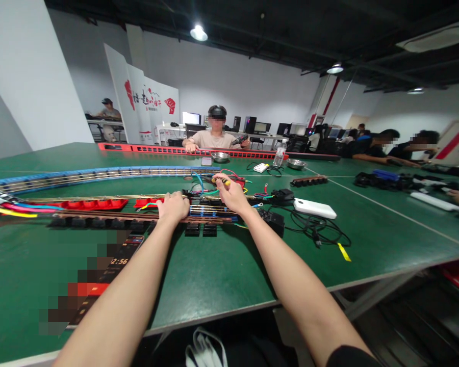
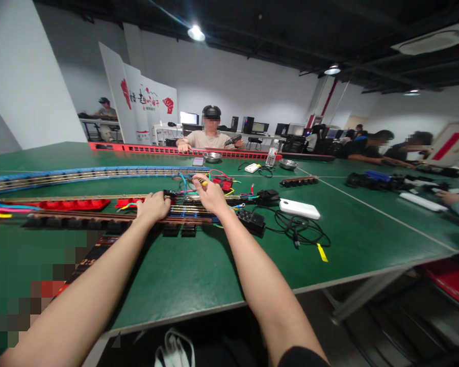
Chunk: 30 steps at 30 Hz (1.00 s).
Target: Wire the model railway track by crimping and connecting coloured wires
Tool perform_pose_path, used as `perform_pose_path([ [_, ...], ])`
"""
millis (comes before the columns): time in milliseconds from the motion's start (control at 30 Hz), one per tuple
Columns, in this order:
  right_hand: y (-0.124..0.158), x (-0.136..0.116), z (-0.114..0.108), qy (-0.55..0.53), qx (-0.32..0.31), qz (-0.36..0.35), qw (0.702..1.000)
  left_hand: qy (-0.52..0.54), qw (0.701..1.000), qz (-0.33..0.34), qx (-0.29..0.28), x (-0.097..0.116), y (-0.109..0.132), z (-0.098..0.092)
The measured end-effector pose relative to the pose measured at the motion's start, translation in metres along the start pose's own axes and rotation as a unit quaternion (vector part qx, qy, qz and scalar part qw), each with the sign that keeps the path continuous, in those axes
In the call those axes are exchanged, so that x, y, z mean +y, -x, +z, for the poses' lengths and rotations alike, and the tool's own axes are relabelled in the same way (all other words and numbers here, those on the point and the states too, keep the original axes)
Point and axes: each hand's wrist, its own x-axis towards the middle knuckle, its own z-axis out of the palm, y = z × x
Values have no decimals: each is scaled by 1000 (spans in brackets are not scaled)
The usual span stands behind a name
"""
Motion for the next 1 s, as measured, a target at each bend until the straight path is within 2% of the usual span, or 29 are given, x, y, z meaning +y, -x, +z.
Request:
perform_pose_path([
  [100, 2, 1, 5, 102, 4, -76, 992, 0, 1000, 0, 3, 0, 0, 0],
  [200, 2, 1, 10, 153, -7, -82, 985, 1, 1000, 2, 8, 0, 0, 1],
  [333, 2, 0, 12, 182, -38, -81, 979, 5, 1000, 4, 10, 0, -1, 2],
  [500, 3, 1, 9, 188, -63, -116, 973, 9, 1000, 9, 10, -1, -1, 2],
  [733, -3, 1, 11, 201, -43, -97, 974, 9, 1000, 6, 13, -1, 1, 1],
  [1000, -8, -4, 22, 278, -44, -181, 942, 6, 1000, 7, 12, 0, 1, 0],
])
